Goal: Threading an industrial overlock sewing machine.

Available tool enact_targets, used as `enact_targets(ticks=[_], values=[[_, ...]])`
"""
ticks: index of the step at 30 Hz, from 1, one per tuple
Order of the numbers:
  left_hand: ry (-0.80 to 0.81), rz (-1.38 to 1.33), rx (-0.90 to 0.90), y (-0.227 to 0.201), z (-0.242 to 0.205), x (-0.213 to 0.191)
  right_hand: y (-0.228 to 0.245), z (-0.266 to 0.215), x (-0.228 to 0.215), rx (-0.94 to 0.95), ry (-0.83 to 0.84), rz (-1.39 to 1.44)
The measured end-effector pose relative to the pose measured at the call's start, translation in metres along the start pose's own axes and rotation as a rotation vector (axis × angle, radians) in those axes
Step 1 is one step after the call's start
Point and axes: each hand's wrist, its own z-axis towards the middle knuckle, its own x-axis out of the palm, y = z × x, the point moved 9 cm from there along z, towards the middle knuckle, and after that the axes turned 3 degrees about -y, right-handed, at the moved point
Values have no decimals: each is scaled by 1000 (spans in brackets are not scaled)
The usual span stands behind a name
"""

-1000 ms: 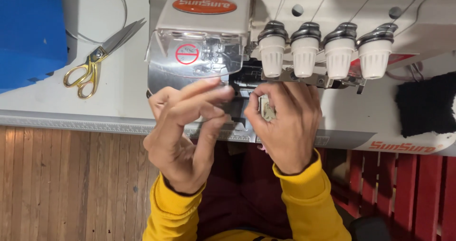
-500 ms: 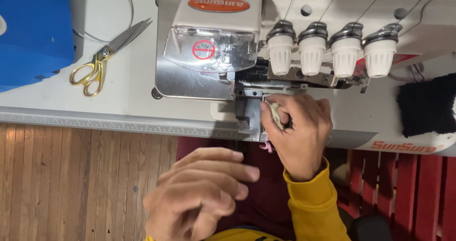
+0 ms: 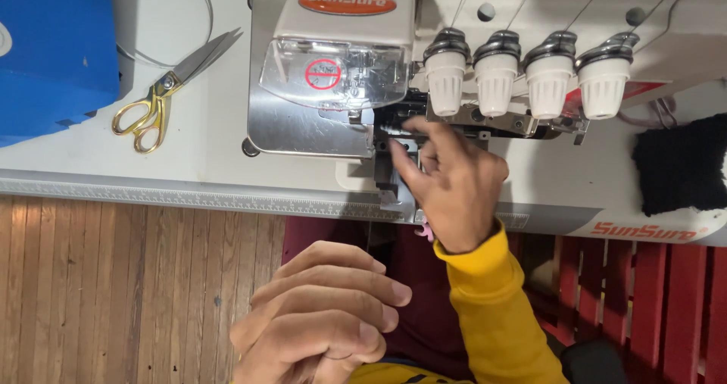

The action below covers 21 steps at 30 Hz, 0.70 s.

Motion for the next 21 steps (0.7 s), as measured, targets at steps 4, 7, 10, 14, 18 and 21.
enact_targets(ticks=[4, 7, 10, 14, 18, 21], values=[[-5, 8, -38, 7, 1, -2, 3, 10, 19, -76, 1, -38], [-25, 11, -14, 12, 3, -8, 6, 17, 24, -52, -22, -28], [-34, 0, 20, 16, 1, -13, 2, 11, 28, -71, -66, -32], [-68, -27, 18, 20, 0, -19, 8, 12, 29, -119, -86, -39], [-86, -19, 64, 18, 0, -29, 17, 10, 27, -98, -51, 53], [-79, -9, 23, 19, -3, -33, 8, 4, 32, 20, -12, 103]])
